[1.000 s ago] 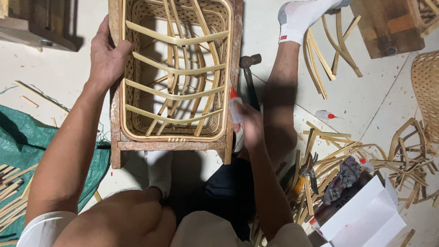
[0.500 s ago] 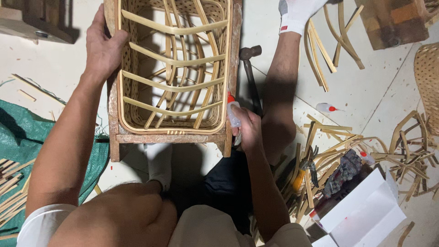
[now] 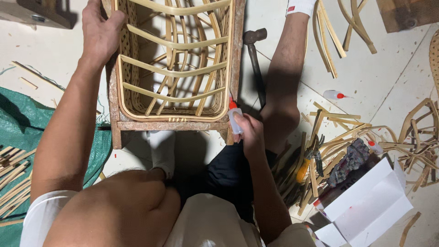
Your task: The person is weaving a basket using thin wooden strips. They use a hammer to secure the strips and apply glue to reinforce the structure.
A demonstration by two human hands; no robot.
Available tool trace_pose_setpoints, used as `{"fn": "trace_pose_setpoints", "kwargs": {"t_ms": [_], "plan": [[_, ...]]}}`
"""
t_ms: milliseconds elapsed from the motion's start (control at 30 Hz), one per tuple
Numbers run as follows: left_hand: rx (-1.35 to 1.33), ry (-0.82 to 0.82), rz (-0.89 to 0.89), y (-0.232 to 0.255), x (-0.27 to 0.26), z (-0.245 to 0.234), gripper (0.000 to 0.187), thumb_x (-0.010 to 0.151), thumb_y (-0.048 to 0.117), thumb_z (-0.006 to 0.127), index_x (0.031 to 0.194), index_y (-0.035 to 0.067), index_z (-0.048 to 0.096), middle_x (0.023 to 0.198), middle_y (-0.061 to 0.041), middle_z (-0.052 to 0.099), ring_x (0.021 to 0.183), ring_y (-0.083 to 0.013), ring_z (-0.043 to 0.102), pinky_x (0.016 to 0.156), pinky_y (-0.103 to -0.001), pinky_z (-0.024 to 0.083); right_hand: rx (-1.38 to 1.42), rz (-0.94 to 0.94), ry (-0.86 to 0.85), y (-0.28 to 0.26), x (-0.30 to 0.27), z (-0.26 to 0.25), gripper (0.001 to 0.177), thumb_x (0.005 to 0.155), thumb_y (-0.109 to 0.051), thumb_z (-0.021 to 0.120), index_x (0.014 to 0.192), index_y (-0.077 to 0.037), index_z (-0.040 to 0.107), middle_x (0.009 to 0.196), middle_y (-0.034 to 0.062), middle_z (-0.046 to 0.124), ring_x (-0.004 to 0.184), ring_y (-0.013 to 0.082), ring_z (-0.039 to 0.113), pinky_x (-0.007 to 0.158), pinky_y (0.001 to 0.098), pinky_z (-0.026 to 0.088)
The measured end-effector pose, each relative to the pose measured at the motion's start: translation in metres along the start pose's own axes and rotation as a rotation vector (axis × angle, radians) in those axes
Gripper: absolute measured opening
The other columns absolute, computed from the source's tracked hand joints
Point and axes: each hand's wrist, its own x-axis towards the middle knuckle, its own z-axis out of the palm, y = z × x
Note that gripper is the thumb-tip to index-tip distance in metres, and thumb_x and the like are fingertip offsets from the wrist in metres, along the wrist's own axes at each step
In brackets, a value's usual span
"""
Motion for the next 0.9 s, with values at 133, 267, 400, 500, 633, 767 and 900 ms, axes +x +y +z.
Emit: {"fn": "trace_pose_setpoints", "kwargs": {"t_ms": [133, 267, 400, 500, 633, 767, 900], "plan": [[0.024, 0.002, -0.012, 0.000, 0.000, 0.001, 0.040, 0.093, 0.000, 0.054, 0.130, -0.014, 0.058, 0.113, -0.020, 0.072, 0.098, -0.0244, 0.071, 0.092, -0.039, 0.059, -0.014, 0.000, -0.002, -0.001, 0.003, 0.000, 0.047, 0.096, -0.040, 0.056, 0.084, 0.003, 0.070, 0.057, 0.0041, 0.054, 0.051, 0.0117, 0.049, 0.050, 0.0253, 0.035], [0.117, 0.000, -0.202, -0.001, 0.000, 0.000, 0.036, 0.097, 0.008, 0.055, 0.129, -0.009, 0.060, 0.104, -0.016, 0.070, 0.089, -0.0230, 0.069, 0.082, -0.039, 0.060, 0.046, 0.031, 0.016, 0.004, -0.004, 0.000, 0.045, 0.092, -0.040, 0.058, 0.083, 0.002, 0.070, 0.057, 0.0044, 0.055, 0.049, 0.0129, 0.049, 0.049, 0.0274, 0.036], [0.114, 0.043, -0.269, -0.008, 0.002, -0.001, 0.038, 0.099, 0.012, 0.060, 0.129, -0.007, 0.051, 0.111, -0.018, 0.062, 0.097, -0.0242, 0.068, 0.084, -0.040, 0.063, 0.006, 0.036, 0.046, 0.016, -0.018, 0.001, 0.049, 0.090, -0.044, 0.058, 0.081, 0.003, 0.069, 0.057, 0.0047, 0.054, 0.049, 0.0130, 0.049, 0.049, 0.0282, 0.035], [0.151, 0.035, 0.027, -0.014, -0.002, -0.002, 0.033, 0.108, 0.012, 0.063, 0.130, -0.009, 0.052, 0.124, -0.021, 0.060, 0.113, -0.0291, 0.065, 0.095, -0.045, 0.058, 0.021, 0.085, 0.050, 0.027, -0.032, -0.001, 0.050, 0.088, -0.046, 0.059, 0.081, 0.003, 0.069, 0.058, 0.0050, 0.055, 0.049, 0.0135, 0.049, 0.049, 0.0289, 0.035], [0.115, 0.062, 0.065, -0.013, -0.005, -0.003, 0.037, 0.102, 0.014, 0.067, 0.126, -0.011, 0.052, 0.118, -0.023, 0.059, 0.111, -0.0323, 0.062, 0.094, -0.048, 0.054, -0.007, 0.092, 0.041, 0.037, -0.045, -0.003, 0.051, 0.089, -0.047, 0.057, 0.082, 0.001, 0.070, 0.058, 0.0050, 0.056, 0.051, 0.0129, 0.049, 0.051, 0.0281, 0.034], [-0.005, 0.070, -0.154, 0.006, -0.004, 0.002, 0.042, 0.105, 0.030, 0.078, 0.122, -0.005, 0.060, 0.117, -0.020, 0.066, 0.109, -0.0272, 0.066, 0.098, -0.041, 0.057, -0.006, 0.102, -0.022, 0.040, -0.055, -0.008, 0.049, 0.090, -0.047, 0.062, 0.092, 0.001, 0.071, 0.067, 0.0071, 0.064, 0.059, 0.0139, 0.062, 0.059, 0.0280, 0.047], [0.110, 0.093, -0.197, 0.037, -0.031, -0.001, 0.048, 0.109, 0.033, 0.074, 0.138, -0.002, 0.059, 0.133, -0.022, 0.066, 0.127, -0.0281, 0.060, 0.107, -0.040, 0.044, -0.276, -0.141, 0.037, 0.027, -0.059, -0.023, 0.037, 0.087, -0.035, 0.076, 0.110, -0.006, 0.071, 0.091, 0.0057, 0.073, 0.080, 0.0162, 0.072, 0.074, 0.0316, 0.058]]}}
